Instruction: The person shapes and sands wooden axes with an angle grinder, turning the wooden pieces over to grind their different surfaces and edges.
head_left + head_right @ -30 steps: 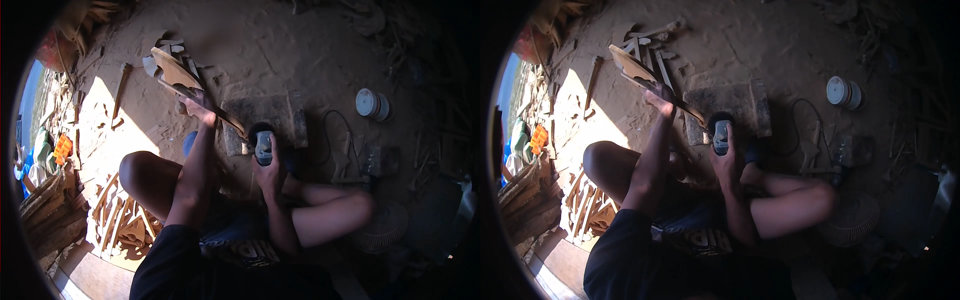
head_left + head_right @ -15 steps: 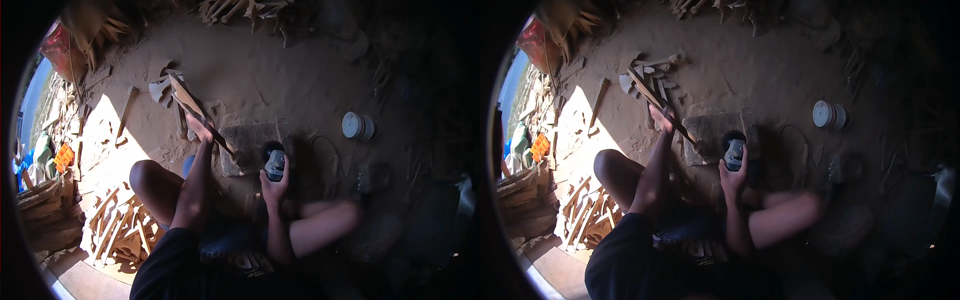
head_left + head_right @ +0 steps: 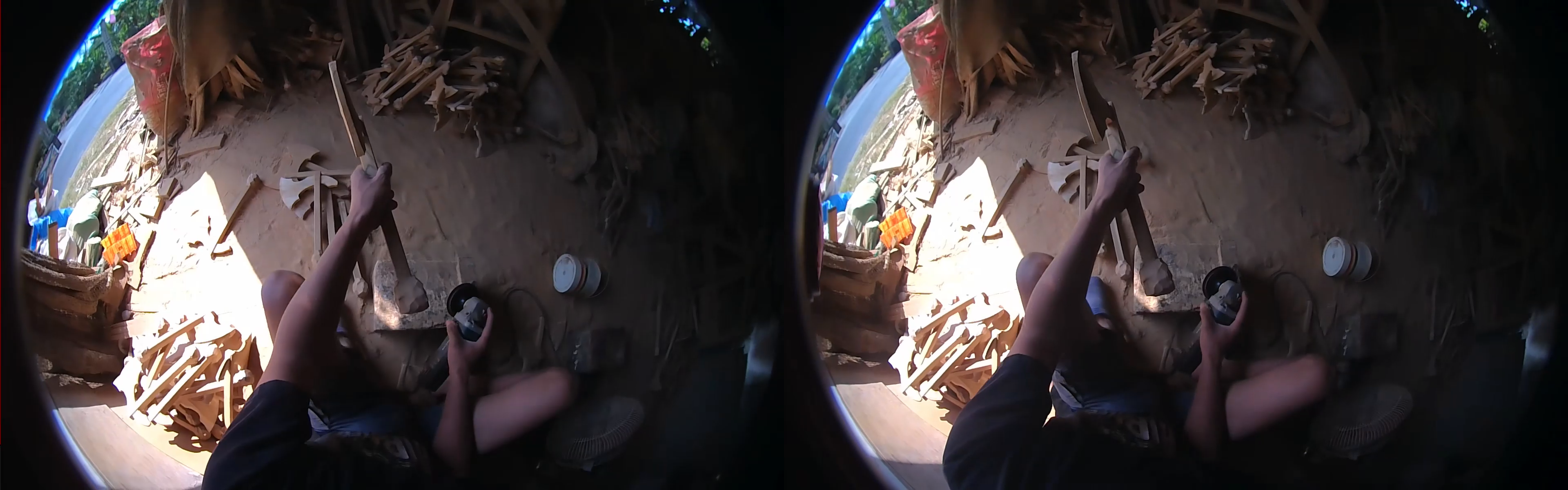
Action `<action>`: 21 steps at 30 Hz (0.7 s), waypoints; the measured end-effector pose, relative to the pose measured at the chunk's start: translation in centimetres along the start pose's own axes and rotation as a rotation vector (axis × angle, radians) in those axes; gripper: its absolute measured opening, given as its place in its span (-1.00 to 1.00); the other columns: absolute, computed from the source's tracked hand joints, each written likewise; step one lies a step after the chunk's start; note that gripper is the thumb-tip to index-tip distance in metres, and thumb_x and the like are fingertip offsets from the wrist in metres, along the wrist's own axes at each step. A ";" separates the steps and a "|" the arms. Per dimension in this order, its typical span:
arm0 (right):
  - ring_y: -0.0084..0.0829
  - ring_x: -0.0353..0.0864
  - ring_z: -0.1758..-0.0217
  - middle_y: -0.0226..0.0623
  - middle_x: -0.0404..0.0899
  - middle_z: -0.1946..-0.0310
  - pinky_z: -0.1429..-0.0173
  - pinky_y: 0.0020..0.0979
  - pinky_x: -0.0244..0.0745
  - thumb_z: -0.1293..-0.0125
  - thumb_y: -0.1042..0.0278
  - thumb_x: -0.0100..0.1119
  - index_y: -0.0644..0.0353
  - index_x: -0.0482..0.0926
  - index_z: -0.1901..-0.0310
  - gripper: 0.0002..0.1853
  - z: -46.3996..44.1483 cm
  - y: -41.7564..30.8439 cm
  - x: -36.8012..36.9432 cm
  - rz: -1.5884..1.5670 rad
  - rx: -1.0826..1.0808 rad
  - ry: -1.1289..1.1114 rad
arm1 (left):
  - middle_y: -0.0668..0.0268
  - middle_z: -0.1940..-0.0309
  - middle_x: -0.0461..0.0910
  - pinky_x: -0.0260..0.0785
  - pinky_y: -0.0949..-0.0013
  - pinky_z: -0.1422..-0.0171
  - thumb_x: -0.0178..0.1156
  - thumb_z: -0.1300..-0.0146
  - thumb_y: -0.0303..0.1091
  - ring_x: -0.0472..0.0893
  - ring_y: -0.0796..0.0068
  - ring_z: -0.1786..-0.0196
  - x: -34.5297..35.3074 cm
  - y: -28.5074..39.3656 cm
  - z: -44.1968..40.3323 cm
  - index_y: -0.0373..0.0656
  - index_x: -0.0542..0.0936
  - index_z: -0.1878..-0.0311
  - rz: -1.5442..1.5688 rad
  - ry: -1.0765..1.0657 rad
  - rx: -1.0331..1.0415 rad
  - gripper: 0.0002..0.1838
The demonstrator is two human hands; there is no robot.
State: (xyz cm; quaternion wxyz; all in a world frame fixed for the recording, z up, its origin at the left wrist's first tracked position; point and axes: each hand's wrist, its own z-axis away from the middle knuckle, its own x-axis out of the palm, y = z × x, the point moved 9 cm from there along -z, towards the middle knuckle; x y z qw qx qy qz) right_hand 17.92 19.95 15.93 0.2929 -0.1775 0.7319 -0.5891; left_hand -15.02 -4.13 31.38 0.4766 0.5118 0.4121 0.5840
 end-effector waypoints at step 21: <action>-0.17 0.52 -0.38 -0.07 0.38 -0.44 -0.38 -0.18 0.53 -0.25 0.43 0.50 0.10 0.21 -0.61 -0.07 -10.7 -22.0 -7.6 -0.135 -0.220 0.041 | 0.29 0.39 0.50 0.48 0.30 0.46 0.27 -0.51 -0.23 0.55 0.46 0.52 -5.4 7.3 0.4 -0.20 0.37 -0.02 0.139 -0.060 0.164 -0.68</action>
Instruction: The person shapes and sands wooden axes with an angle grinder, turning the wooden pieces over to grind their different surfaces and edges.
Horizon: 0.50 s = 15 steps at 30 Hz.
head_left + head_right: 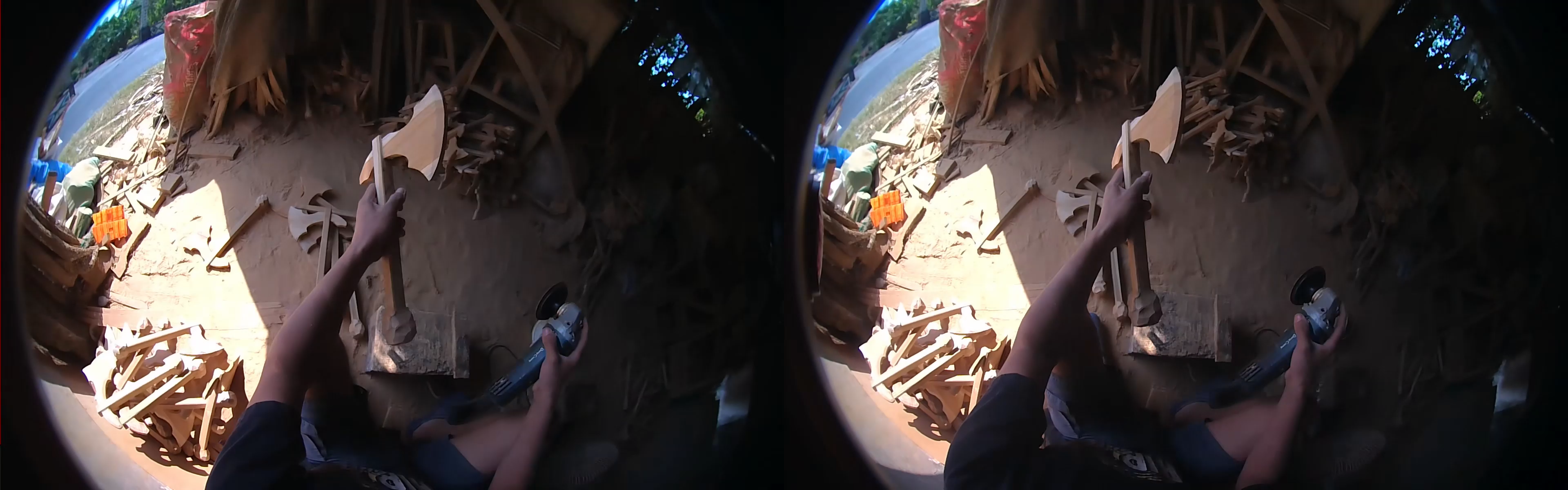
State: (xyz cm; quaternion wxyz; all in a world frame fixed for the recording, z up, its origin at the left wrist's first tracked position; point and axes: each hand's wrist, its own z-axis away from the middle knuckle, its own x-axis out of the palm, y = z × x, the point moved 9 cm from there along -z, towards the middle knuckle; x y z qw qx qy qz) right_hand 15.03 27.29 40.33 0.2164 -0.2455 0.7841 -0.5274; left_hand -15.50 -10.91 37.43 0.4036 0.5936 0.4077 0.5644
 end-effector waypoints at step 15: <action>-0.25 0.64 0.15 -0.22 0.63 0.10 -0.01 -0.17 0.62 -0.48 -0.03 0.23 0.22 0.52 -0.20 -0.51 -2.6 6.3 -1.6 -0.885 0.371 -0.076 | 0.07 0.42 0.62 0.46 0.07 0.20 0.36 -0.41 -0.22 0.63 0.07 0.37 3.1 -1.6 2.1 -0.17 0.52 -0.09 -0.957 -0.372 0.394 -0.66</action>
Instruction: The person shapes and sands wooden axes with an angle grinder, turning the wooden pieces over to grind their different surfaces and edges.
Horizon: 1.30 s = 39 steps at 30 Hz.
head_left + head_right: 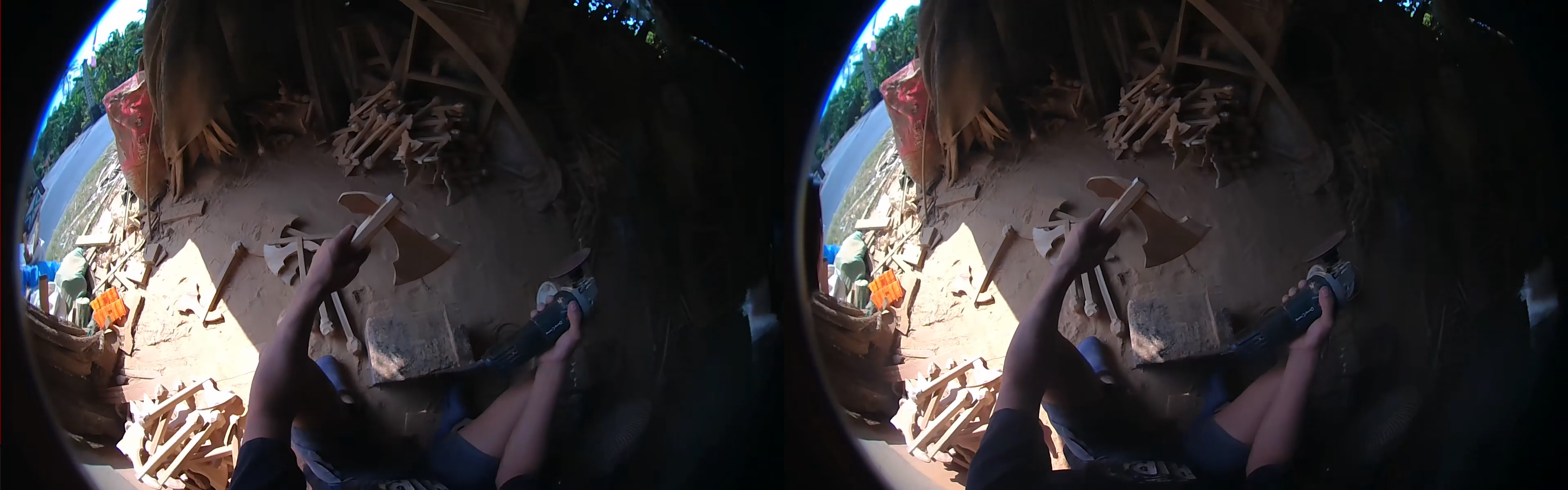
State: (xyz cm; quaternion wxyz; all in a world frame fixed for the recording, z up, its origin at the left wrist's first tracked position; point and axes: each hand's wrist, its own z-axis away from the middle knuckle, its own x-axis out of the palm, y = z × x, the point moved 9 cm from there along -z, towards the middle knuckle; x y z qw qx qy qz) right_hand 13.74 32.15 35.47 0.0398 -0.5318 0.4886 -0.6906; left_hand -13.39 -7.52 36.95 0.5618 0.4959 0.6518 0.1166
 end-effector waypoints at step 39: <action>-0.33 0.60 -0.24 -0.06 0.47 -0.32 -0.30 -0.29 0.59 -0.13 0.49 0.61 0.25 0.20 -0.56 0.00 7.8 5.1 -14.1 1.323 -0.090 0.260 | -0.18 -0.21 0.48 0.44 -0.08 -0.35 0.06 -0.39 -0.30 0.48 -0.16 -0.36 38.0 -7.4 10.9 0.12 0.39 -0.56 -0.255 -0.709 0.038 -0.36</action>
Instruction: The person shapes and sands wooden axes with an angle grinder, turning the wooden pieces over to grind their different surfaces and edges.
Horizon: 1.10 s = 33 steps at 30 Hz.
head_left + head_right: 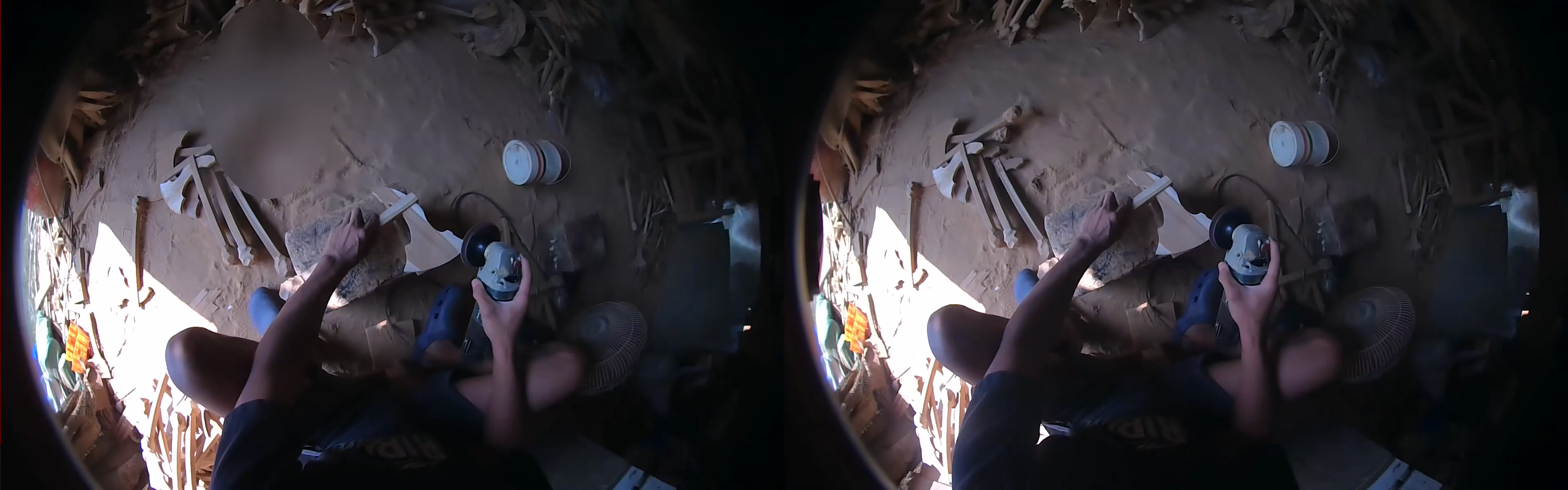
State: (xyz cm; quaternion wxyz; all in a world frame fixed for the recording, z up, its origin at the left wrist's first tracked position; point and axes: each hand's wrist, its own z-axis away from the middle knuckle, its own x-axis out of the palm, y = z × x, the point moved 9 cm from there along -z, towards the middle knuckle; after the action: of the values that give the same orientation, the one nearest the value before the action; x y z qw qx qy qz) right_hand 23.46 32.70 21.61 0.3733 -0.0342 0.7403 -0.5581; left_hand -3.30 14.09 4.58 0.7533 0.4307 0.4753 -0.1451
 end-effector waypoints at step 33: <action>0.06 0.74 -0.19 0.17 0.66 -0.15 -0.22 -0.09 0.65 -0.09 0.39 0.57 0.25 0.35 -0.51 -0.09 6.4 6.2 8.8 0.303 0.043 -0.085 | 0.16 -0.01 0.56 0.61 0.12 -0.11 0.20 -0.42 -0.24 0.68 0.16 -0.12 0.1 2.4 0.3 -0.11 0.57 -0.28 -0.104 0.243 0.203 -0.60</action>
State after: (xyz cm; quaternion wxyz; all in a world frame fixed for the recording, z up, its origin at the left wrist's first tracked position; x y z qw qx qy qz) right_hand 23.16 25.82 11.14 0.4848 0.0621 0.7084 -0.5092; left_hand -1.57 15.29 5.81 0.6344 0.4939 0.5674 -0.1779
